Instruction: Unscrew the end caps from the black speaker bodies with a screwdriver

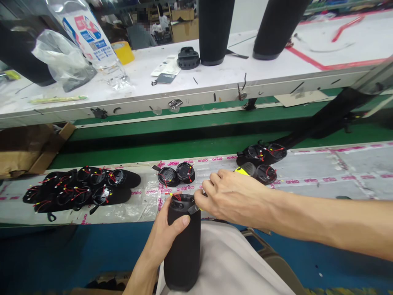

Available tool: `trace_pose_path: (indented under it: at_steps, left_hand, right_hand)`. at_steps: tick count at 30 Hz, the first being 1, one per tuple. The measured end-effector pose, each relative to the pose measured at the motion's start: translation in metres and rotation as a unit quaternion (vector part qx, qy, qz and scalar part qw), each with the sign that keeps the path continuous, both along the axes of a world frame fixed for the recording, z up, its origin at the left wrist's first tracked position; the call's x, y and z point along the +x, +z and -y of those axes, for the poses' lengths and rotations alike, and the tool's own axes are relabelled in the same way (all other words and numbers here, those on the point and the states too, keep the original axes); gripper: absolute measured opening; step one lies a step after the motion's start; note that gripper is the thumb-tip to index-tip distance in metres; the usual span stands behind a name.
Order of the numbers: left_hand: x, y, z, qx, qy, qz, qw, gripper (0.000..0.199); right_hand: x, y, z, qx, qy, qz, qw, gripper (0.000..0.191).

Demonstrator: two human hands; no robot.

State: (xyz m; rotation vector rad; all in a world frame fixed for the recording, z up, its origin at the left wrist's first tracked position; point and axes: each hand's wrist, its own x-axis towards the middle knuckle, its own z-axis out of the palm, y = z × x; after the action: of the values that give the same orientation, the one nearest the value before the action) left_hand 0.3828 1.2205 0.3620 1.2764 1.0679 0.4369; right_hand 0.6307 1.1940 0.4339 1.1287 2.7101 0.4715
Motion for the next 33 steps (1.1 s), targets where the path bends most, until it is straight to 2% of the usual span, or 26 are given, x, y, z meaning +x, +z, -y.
trace_pose_path:
  at_steps: [4,7,13,15,19,21,24,28,33]
  left_hand:
    - [0.0,-0.001,0.002,0.002,0.002,-0.038,0.999,0.072]
    - [0.0,-0.007,0.006,0.013,0.012,-0.067,0.998,0.078]
    - [-0.002,-0.022,0.016,0.032,0.078,-0.116,0.99,0.091]
    - [-0.002,-0.021,0.015,0.026,0.072,-0.102,0.992,0.089]
    - [-0.002,-0.012,0.007,-0.015,0.057,0.005,0.998,0.071]
    - [-0.003,-0.009,0.005,-0.037,0.077,0.029,0.996,0.067]
    - [-0.007,-0.011,0.005,-0.063,0.102,0.044,0.992,0.072]
    - [-0.01,-0.017,0.007,-0.08,0.11,0.045,0.99,0.074]
    - [-0.006,-0.011,0.009,-0.019,0.108,0.024,0.994,0.072]
  right_hand:
    - [-0.001,0.002,-0.001,-0.019,0.0,0.009,1.0,0.013]
    - [-0.004,0.002,0.0,-0.028,-0.009,0.025,0.999,0.014]
    - [-0.013,-0.002,0.004,-0.039,-0.02,0.015,0.999,0.011]
    - [-0.01,-0.005,0.002,-0.03,-0.012,0.006,0.999,0.01]
    - [0.007,-0.011,-0.001,-0.024,0.009,-0.082,0.996,0.011]
    - [0.015,-0.014,0.0,-0.033,-0.028,-0.108,0.993,0.015]
    - [0.02,-0.022,0.007,-0.07,-0.081,-0.114,0.988,0.02]
    - [0.005,-0.032,0.02,-0.11,-0.111,-0.157,0.975,0.013]
    - [-0.021,-0.031,0.025,-0.117,-0.125,-0.164,0.971,0.014]
